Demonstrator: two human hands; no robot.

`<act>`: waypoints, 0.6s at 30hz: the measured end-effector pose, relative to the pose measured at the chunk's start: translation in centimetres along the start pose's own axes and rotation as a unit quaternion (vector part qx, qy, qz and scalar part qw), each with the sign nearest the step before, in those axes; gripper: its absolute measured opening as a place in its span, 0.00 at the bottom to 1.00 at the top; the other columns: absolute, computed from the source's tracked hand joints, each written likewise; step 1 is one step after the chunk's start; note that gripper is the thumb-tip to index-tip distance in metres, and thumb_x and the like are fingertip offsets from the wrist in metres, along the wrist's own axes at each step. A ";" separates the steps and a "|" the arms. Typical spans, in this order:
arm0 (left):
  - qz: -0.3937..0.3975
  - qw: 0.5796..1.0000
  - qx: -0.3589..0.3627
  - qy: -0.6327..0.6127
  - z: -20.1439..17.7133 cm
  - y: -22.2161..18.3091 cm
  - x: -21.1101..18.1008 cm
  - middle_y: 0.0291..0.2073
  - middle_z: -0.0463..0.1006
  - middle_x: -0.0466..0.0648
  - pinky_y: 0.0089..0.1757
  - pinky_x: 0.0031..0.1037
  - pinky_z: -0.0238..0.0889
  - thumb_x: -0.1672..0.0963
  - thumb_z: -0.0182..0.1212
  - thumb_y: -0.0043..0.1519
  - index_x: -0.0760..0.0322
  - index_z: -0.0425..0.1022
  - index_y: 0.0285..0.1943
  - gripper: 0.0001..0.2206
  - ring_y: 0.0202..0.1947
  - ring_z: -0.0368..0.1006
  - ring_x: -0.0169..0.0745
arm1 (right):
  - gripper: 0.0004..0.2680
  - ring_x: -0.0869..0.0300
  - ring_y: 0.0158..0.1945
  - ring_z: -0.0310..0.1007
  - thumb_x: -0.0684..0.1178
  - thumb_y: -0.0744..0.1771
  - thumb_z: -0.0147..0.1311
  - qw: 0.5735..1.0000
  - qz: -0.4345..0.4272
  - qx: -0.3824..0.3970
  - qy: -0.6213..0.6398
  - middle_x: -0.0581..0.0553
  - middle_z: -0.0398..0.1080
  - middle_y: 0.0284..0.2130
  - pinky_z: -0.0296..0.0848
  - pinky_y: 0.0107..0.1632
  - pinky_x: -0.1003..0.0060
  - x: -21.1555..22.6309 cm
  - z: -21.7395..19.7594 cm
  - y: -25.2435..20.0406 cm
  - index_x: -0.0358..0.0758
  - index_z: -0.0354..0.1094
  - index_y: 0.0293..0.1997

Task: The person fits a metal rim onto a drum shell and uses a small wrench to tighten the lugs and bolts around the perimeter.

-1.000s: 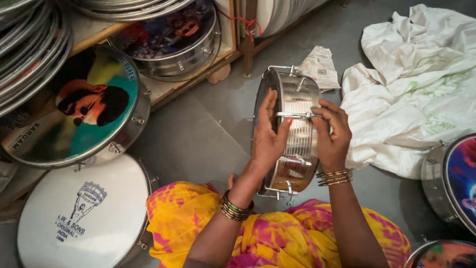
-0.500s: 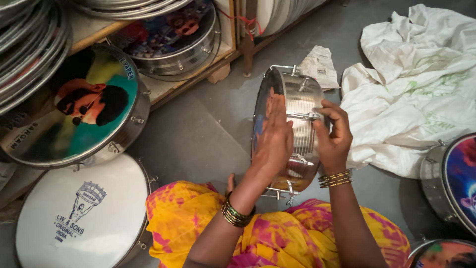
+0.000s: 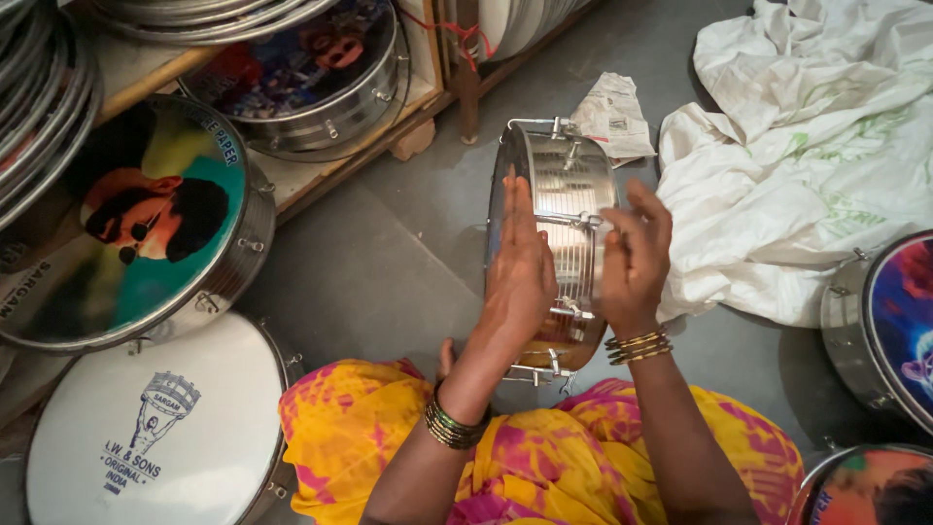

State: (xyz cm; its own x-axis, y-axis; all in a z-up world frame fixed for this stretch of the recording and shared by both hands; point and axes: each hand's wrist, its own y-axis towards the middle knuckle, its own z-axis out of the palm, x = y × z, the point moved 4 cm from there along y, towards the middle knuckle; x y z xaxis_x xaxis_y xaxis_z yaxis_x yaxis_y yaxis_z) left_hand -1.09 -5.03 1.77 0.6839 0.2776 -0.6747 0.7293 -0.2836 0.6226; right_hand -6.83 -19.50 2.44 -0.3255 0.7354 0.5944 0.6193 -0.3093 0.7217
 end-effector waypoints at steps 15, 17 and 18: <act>-0.006 0.999 -0.005 -0.042 -1.2 0.2 -0.5 0.77 0.50 0.72 0.68 0.40 0.56 0.64 0.50 0.68 0.78 0.44 0.79 0.29 0.77 0.51 0.68 | 0.12 0.43 0.70 0.61 0.34 0.65 0.48 0.999 -0.030 0.037 0.004 0.33 0.60 0.66 0.61 0.71 0.52 1.6 0.5 1.1 0.32 0.70 0.53; -0.002 0.998 -0.011 -0.056 -1.3 0.4 -0.5 0.77 0.49 0.72 0.68 0.40 0.57 0.64 0.49 0.68 0.78 0.44 0.79 0.29 0.77 0.52 0.69 | 0.09 0.43 0.68 0.61 0.38 0.67 0.54 0.997 -0.018 0.057 0.057 0.33 0.60 0.65 0.59 0.70 0.52 1.3 0.7 1.4 0.29 0.66 0.52; -0.007 0.998 -0.006 -0.057 -1.3 0.3 -0.5 0.77 0.49 0.72 0.68 0.40 0.57 0.64 0.49 0.68 0.78 0.44 0.79 0.29 0.77 0.51 0.69 | 0.08 0.45 0.67 0.64 0.39 0.67 0.55 0.996 0.002 0.061 0.062 0.35 0.62 0.64 0.62 0.69 0.54 1.1 0.8 1.2 0.31 0.67 0.50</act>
State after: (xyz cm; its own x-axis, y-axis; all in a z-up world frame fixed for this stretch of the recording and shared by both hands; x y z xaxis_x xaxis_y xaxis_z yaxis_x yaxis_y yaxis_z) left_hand -1.18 -4.06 2.76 0.6682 0.1749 -0.7231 0.7389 -0.2691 0.6178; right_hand -5.87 -18.65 3.68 -0.4051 0.6515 0.6415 0.6997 -0.2307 0.6761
